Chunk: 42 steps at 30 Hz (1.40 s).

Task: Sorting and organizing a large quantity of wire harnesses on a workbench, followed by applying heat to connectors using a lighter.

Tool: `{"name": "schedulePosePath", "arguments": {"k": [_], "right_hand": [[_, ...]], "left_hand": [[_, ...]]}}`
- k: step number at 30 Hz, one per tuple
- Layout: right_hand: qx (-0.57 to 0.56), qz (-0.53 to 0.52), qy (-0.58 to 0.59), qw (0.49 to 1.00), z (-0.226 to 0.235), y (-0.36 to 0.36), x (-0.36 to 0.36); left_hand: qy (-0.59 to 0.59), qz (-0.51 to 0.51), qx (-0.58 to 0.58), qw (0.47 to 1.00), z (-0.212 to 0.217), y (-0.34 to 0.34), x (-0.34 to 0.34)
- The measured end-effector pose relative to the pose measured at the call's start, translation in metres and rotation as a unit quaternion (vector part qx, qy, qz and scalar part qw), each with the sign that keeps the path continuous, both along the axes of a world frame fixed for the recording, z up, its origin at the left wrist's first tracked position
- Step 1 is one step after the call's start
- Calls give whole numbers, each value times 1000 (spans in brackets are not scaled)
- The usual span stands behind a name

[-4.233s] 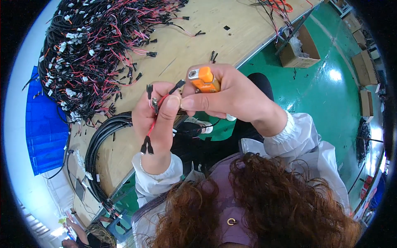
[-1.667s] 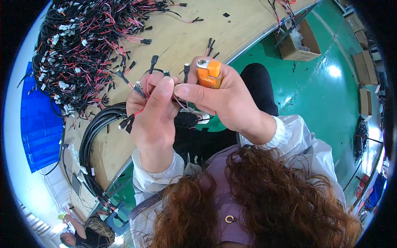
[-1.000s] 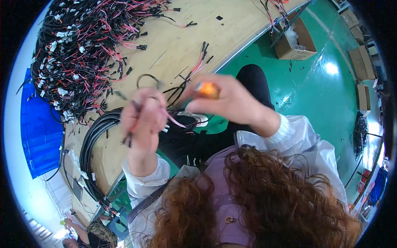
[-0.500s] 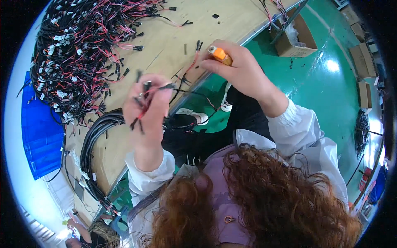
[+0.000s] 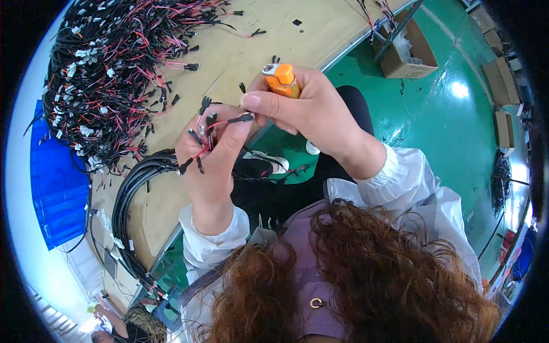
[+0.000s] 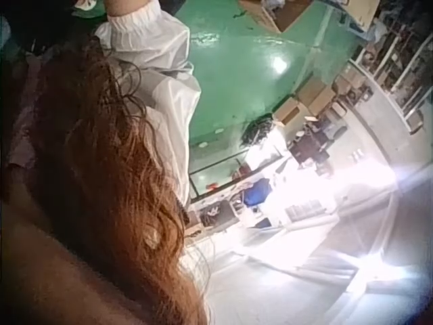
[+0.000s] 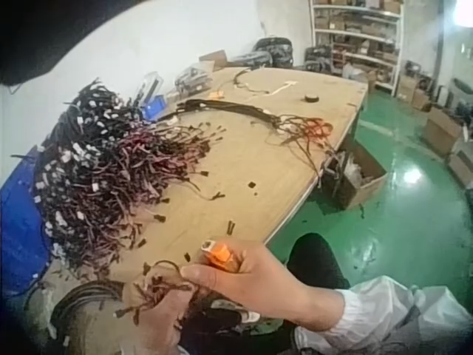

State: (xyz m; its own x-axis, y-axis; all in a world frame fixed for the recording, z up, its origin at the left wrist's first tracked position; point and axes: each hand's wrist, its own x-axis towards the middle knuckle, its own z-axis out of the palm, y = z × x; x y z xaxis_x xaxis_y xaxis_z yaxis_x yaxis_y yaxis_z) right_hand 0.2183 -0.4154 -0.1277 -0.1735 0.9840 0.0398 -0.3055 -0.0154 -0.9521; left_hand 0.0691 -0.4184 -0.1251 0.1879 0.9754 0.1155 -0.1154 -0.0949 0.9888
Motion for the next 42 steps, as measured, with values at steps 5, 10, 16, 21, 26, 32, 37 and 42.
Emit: {"name": "schedulePosePath", "arguments": {"k": [5,10,16,21,26,32,37,42], "right_hand": [[-18,19,109,994,-10,-1,0],[-35,-11,84,996,-17,0,-6],[3,15,64,998,-8,-1,-11],[11,-5,39,999,-4,-3,-10],[26,-17,31,999,-4,-5,-13],[-21,42,140,989,-3,-6,-8],[-24,51,131,990,-1,-4,-9],[-33,34,180,983,-13,-1,-8]], "left_hand": [[-23,53,-35,998,-2,0,-2],[-49,38,-34,997,-3,0,-6],[-54,52,-26,997,0,-2,-6],[-77,51,-26,995,0,-3,-6],[-80,39,-14,996,-6,-2,-12],[-57,34,-21,998,-4,-2,-10],[-57,38,-35,997,-1,-2,-9],[114,147,122,975,-9,19,-19]]}}
